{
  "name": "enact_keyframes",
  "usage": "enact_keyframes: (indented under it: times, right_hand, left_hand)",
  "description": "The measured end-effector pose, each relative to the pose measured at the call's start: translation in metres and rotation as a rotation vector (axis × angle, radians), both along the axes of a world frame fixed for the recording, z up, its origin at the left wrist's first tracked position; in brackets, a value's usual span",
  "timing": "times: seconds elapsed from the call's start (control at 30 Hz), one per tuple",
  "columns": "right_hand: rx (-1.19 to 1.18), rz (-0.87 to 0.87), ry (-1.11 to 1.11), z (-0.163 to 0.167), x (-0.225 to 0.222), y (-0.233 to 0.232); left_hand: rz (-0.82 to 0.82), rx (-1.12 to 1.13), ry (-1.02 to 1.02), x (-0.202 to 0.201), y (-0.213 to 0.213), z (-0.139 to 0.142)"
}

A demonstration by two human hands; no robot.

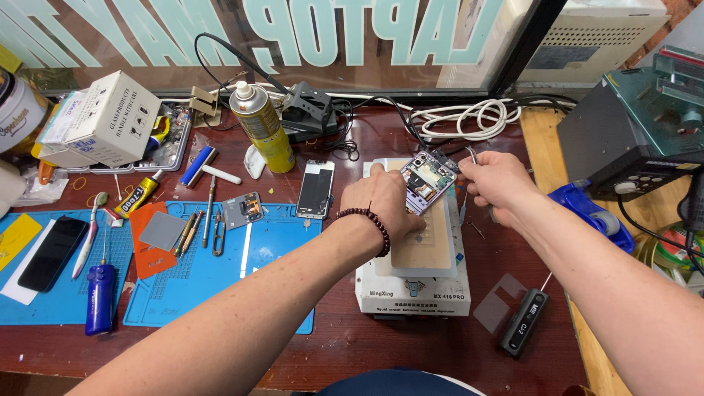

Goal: The person cleans the interior of a disassembled smartphone with a white cloth, then uses a small screwdriver to manipulate internal components and connectors. The person continues to adjust parts inside the phone chassis throughout the clip.

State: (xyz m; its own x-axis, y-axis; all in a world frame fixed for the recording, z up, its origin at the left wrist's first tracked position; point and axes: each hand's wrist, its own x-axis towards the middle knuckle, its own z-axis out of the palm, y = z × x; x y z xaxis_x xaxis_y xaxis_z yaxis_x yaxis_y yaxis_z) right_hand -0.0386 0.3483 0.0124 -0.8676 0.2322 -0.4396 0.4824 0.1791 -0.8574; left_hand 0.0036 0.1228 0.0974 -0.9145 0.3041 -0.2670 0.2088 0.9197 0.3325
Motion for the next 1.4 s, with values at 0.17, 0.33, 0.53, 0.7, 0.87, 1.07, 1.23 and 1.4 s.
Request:
enact_keyframes:
  times: [0.17,0.33,0.53,0.7,0.87,1.07,1.23,1.4]
  right_hand:
    - [0.138,0.013,0.014,0.005,-0.003,-0.005]
    - [0.225,0.007,-0.009,0.008,-0.008,-0.009]
    - [0.157,-0.108,0.029,0.017,-0.008,0.014]
    - [0.020,-0.107,0.132,0.019,0.004,0.029]
    - [-0.080,-0.136,0.239,0.015,0.022,0.038]
    - [-0.113,-0.187,0.288,0.011,0.039,0.042]
    - [-0.087,-0.220,0.248,0.006,0.051,0.050]
    - [-0.174,-0.223,0.179,-0.008,0.072,0.079]
  left_hand:
    - [0.006,0.007,-0.002,0.000,0.001,0.000]
    - [0.016,0.003,-0.010,0.000,0.001,0.001]
    - [0.021,-0.008,-0.012,0.000,0.001,0.002]
    - [0.002,0.003,-0.010,0.002,0.000,0.003]
    - [0.000,-0.009,-0.014,0.002,0.000,0.004]
    - [-0.005,-0.026,-0.005,0.003,0.000,0.006]
    - [-0.004,-0.053,-0.041,0.004,0.001,0.008]
    - [0.000,-0.054,-0.030,0.003,0.001,0.008]
